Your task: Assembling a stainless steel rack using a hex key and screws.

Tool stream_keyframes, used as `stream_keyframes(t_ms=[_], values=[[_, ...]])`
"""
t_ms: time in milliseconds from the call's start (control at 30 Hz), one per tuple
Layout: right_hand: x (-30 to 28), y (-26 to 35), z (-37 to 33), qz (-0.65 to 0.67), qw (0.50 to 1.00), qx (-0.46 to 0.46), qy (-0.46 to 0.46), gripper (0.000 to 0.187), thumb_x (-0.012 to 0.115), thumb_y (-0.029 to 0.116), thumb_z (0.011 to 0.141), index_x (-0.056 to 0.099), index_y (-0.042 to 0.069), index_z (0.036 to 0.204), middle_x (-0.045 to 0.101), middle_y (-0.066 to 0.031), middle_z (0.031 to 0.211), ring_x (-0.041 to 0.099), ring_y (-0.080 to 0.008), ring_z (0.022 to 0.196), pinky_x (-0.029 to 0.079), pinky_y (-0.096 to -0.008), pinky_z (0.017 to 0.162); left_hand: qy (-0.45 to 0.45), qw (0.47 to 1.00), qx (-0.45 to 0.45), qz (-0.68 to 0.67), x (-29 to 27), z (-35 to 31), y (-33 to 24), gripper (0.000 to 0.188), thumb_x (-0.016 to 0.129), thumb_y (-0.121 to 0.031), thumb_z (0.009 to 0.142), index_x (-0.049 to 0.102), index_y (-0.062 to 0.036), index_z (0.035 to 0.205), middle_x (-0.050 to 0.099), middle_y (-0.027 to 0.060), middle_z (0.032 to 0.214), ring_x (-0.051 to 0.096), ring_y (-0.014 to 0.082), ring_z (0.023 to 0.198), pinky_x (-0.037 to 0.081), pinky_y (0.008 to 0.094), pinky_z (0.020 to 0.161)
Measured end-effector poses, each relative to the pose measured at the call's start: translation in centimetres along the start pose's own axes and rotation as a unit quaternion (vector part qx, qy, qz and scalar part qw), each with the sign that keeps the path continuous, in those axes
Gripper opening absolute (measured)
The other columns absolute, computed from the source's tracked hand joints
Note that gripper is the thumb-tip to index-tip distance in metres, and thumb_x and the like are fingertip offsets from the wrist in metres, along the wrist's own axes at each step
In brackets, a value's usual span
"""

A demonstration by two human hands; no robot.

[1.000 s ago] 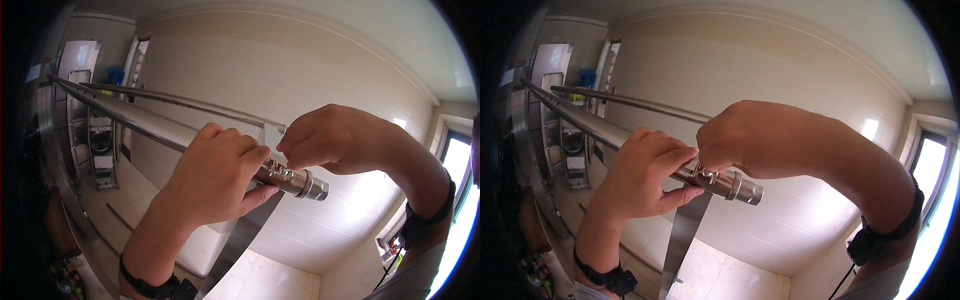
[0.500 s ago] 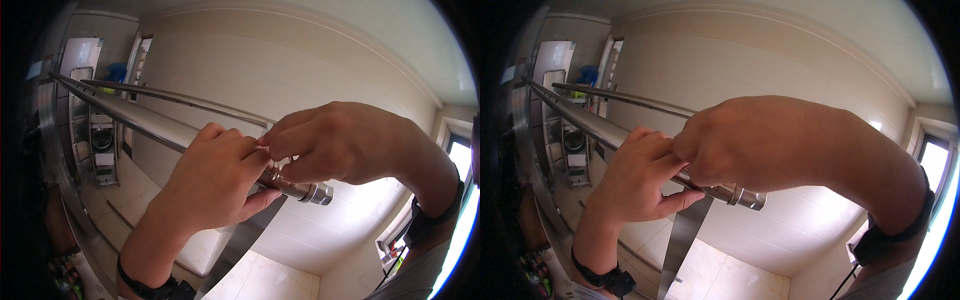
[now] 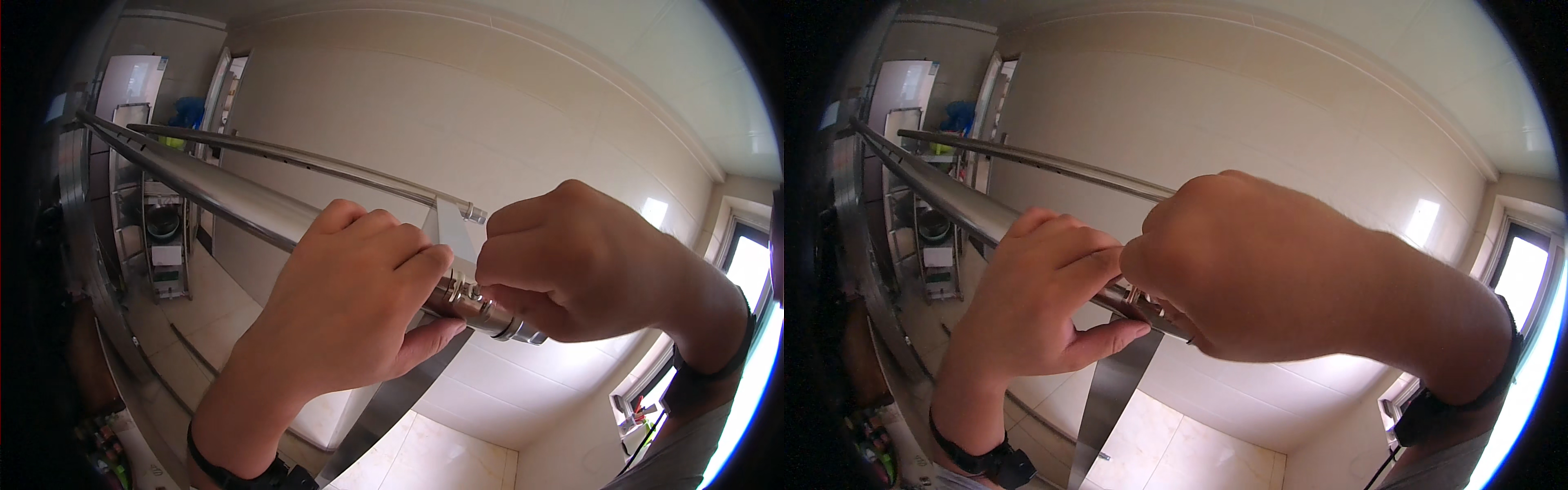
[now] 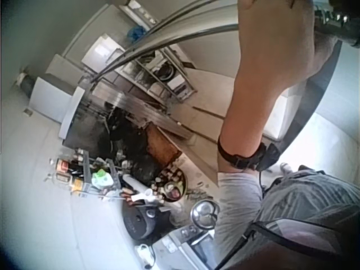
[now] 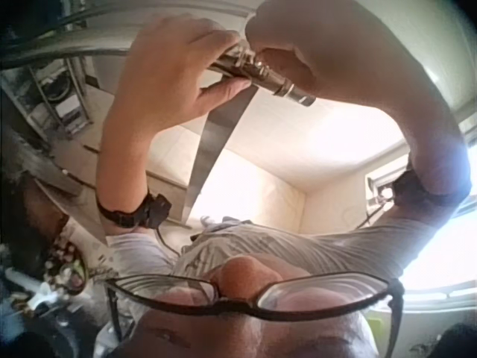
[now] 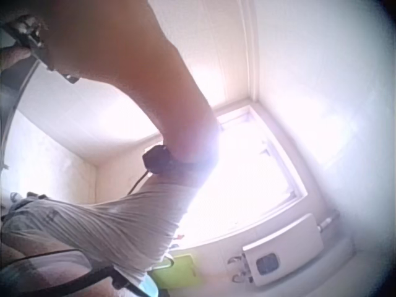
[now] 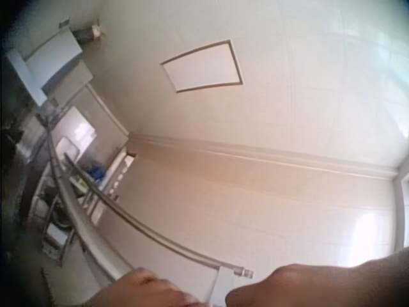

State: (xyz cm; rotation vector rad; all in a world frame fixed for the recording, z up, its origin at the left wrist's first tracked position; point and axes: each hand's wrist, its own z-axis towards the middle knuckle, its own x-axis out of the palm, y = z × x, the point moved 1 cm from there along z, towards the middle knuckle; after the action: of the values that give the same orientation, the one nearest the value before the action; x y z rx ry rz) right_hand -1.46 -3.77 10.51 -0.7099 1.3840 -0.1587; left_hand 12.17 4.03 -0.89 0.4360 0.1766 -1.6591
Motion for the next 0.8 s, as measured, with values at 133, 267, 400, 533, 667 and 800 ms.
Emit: stream_keyframes(t_ms=[133, 267, 400, 533, 667, 800], values=[[0.5, 1.2, 0.3, 0.066, 0.987, 0.149, 0.005, 0.009, 0.062, -0.001, 0.07, 0.054, 0.002, 0.066, 0.055, -0.0076, 0.058, 0.056, -0.0205, 0.048, 0.043, -0.0308, 0.044, 0.004, 1.0, -0.002, 0.013, 0.0, -0.2, 0.2, 0.038, 0.073, -0.028, 0.062, 0.056, -0.0103, 0.091, 0.055, 0.0021, 0.084, 0.053, 0.0215, 0.077, 0.037, 0.0354, 0.075], [1.7, 2.1, 0.4, 0.256, 0.898, 0.356, 0.031, 0.008, 0.056, 0.004, 0.08, 0.053, -0.001, 0.075, 0.06, -0.0085, 0.061, 0.059, -0.014, 0.049, 0.046, -0.0254, 0.045, 0.003, 1.0, 0.002, -0.001, 0.1, 0.0, 0.2, 0.039, 0.073, -0.025, 0.061, 0.056, -0.0093, 0.092, 0.057, 0.0036, 0.086, 0.055, 0.023, 0.079, 0.037, 0.0355, 0.076], [2.0, 2.9, 0.2, 0.407, 0.813, 0.417, 0.011, 0.008, 0.053, 0.006, 0.085, 0.051, -0.001, 0.086, 0.06, -0.0079, 0.063, 0.061, -0.0121, 0.054, 0.047, -0.0224, 0.045, -0.017, 1.0, 0.006, -0.012, 0.1, -0.2, 0.2, 0.042, 0.073, -0.025, 0.06, 0.057, -0.0084, 0.095, 0.058, 0.0048, 0.088, 0.055, 0.0234, 0.081, 0.038, 0.0356, 0.076], [-0.3, 2.3, -1.9, 0.473, 0.811, 0.321, -0.126, 0.002, 0.051, 0.0, 0.083, 0.051, -0.001, 0.084, 0.061, -0.0079, 0.067, 0.065, -0.0139, 0.06, 0.044, -0.018, 0.039, -0.008, 1.0, 0.005, -0.005, -0.2, 0.0, 0.0, 0.042, 0.073, -0.028, 0.062, 0.059, -0.0067, 0.095, 0.058, 0.0061, 0.086, 0.055, 0.0232, 0.078, 0.038, 0.0356, 0.075], [-0.5, -0.7, -4.7, 0.327, 0.896, 0.167, -0.249, 0.006, 0.05, -0.002, 0.083, 0.05, -0.003, 0.089, 0.061, -0.0119, 0.078, 0.066, -0.0168, 0.07, 0.048, -0.0176, 0.044, -0.009, 1.0, 0.01, -0.01, -0.3, 0.3, -0.4, 0.042, 0.073, -0.03, 0.063, 0.06, -0.0052, 0.094, 0.059, 0.0064, 0.083, 0.055, 0.0227, 0.074, 0.038, 0.0354, 0.074], [0.2, -0.8, -4.2, 0.241, 0.929, 0.054, -0.276, 0.007, 0.054, -0.003, 0.082, 0.055, -0.003, 0.089, 0.064, -0.0135, 0.08, 0.066, -0.0179, 0.071, 0.051, -0.0204, 0.05, -0.021, 1.0, 0.015, -0.005, -0.1, 0.3, -0.4, 0.042, 0.074, -0.031, 0.062, 0.061, -0.0053, 0.094, 0.058, 0.006, 0.082, 0.055, 0.0223, 0.073, 0.038, 0.0352, 0.074]])
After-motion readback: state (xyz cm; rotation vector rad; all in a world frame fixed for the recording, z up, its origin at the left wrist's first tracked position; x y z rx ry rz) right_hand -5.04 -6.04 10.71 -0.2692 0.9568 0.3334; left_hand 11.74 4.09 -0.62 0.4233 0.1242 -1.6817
